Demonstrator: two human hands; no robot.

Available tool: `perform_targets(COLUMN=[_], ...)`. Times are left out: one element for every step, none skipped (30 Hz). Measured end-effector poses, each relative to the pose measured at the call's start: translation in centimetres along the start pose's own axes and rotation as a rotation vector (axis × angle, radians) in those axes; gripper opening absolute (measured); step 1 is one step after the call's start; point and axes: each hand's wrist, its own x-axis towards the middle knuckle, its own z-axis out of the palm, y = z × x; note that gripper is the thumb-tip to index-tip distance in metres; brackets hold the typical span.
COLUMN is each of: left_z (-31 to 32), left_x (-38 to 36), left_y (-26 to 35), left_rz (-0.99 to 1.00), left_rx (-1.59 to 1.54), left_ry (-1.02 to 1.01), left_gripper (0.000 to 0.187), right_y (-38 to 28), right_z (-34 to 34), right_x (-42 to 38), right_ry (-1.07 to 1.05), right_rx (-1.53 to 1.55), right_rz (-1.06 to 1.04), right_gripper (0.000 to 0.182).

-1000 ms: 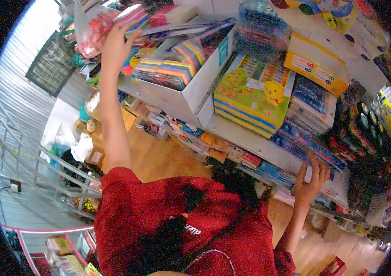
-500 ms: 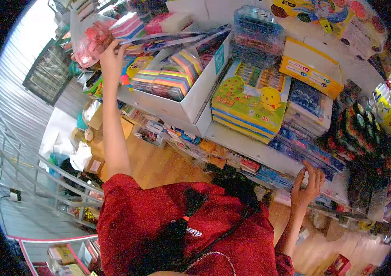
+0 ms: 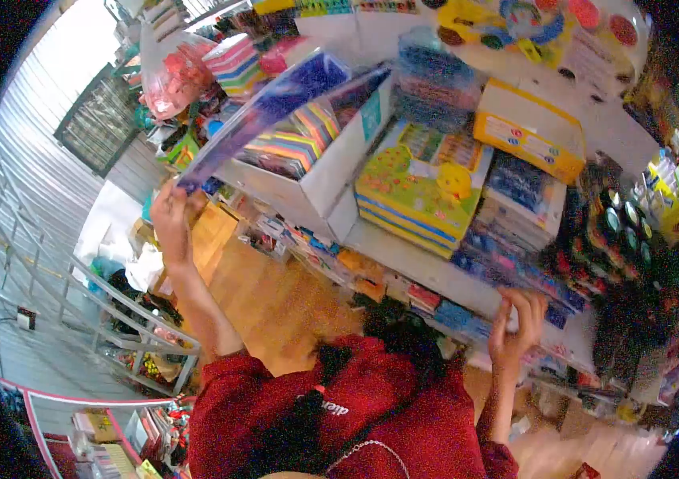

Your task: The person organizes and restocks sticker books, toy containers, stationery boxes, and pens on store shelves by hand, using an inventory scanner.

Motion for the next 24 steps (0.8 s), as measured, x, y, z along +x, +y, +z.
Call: perform_targets(left_z=[0.8, 1.7, 2.7, 4.0, 5.9, 8.0, 10.0, 11.7, 13.1, 14.6, 16.2, 17.7, 19.2, 20.5, 21.9, 23.1, 24.0, 24.9, 25.5, 26.0, 26.4, 26.9, 27.3, 27.7], left_x=[-1.9, -3.6, -5.5, -7.0, -8.5, -10.0, -11.4, -12.7, -14.0, -14.9, -15.8, -16.5, -17.3, -18.1, -18.8, -19.2, -19.5, -19.8, -20.2, -20.4, -20.5, -20.5, -20.5, -20.4], left_y=[0.8, 1.5, 2.3, 3.1, 4.0, 5.1, 5.9, 6.5, 7.0, 7.2, 7.0, 6.4, 5.7, 4.7, 3.4, 2.7, 2.3, 2.2, 2.1, 2.0, 2.0, 1.9, 1.6, 1.2], left_rz=[-0.025, -0.013, -0.009, -0.005, -0.006, -0.011, -0.012, 0.045, 0.107, 0.182, 0.19, 0.195, 0.2, 0.181, 0.171, 0.163, 0.183, 0.203, 0.219, 0.261, 0.304, 0.349, 0.4, 0.449], left_rx=[-0.077, -0.142, -0.212, -0.285, -0.251, -0.218, -0.186, -0.093, 0.001, 0.094, 0.053, 0.015, -0.022, -0.104, -0.187, -0.273, -0.29, -0.307, -0.321, -0.278, -0.233, -0.187, -0.138, -0.089], left_ry=[-0.026, -0.085, -0.144, -0.202, -0.218, -0.24, -0.266, -0.312, -0.36, -0.402, -0.469, -0.534, -0.593, -0.612, -0.628, -0.645, -0.633, -0.619, -0.604, -0.591, -0.578, -0.564, -0.542, -0.519], left_gripper=[0.024, 0.023, 0.023, 0.022, 0.018, 0.016, 0.018, 0.019, 0.021, 0.024, 0.025, 0.026, 0.027, 0.028, 0.03, 0.031, 0.032, 0.033, 0.033, 0.032, 0.031, 0.03, 0.029, 0.029], right_y=[-0.3, -0.9, -1.6, -2.4, -3.2, -3.3, -2.6, -1.7, -1.1, -0.9, -1.0, -1.2, -1.7, -2.1, -2.4, -2.2, -1.3, -0.1, 0.9, 1.5, 2.1, 2.6, 3.1, 3.6], right_z=[0.0, 0.1, 0.1, -0.2, -0.8, -1.6, -2.3, -3.0, -4.1, -5.9, -8.2, -10.0, -10.4, -10.3, -10.1, -10.0, -10.1, -10.0, -9.8, -9.6, -9.4, -9.1, -8.7, -8.2], right_x=[0.6, 1.1, 1.5, 1.8, 2.0, 1.8, 1.3, 0.6, -0.4, -1.0, -1.4, -1.4, -0.9, -0.5, -0.1, 0.1, -0.2, -1.0, -1.8, -2.3, -2.7, -2.9, -3.0, -2.8], right_ry=[-0.009, -0.008, -0.011, -0.017, -0.021, -0.023, 0.109, 0.242, 0.371, 0.307, 0.241, 0.169, 0.07, -0.08, -0.221, -0.358, -0.398, -0.437, -0.48, -0.469, -0.456, -0.442, -0.427, -0.413], right_rx=[0.06, 0.131, 0.196, 0.276, 0.354, 0.43, 0.428, 0.423, 0.415, 0.261, 0.112, -0.03, -0.188, -0.239, -0.288, -0.339, -0.329, -0.318, -0.304, -0.275, -0.244, -0.214, -0.191, -0.169], right_rz=[-0.012, 0.004, 0.024, 0.017, 0.014, 0.018, -0.122, -0.268, -0.417, -0.397, -0.376, -0.353, -0.301, -0.237, -0.175, -0.111, -0.096, -0.083, -0.069, -0.038, -0.008, 0.021, 0.031, 0.042], right_gripper=[0.01, 0.01, 0.01, 0.009, 0.01, 0.013, 0.017, 0.021, 0.025, 0.024, 0.024, 0.023, 0.028, 0.027, 0.027, 0.028, 0.027, 0.027, 0.029, 0.028, 0.027, 0.027, 0.026, 0.025])
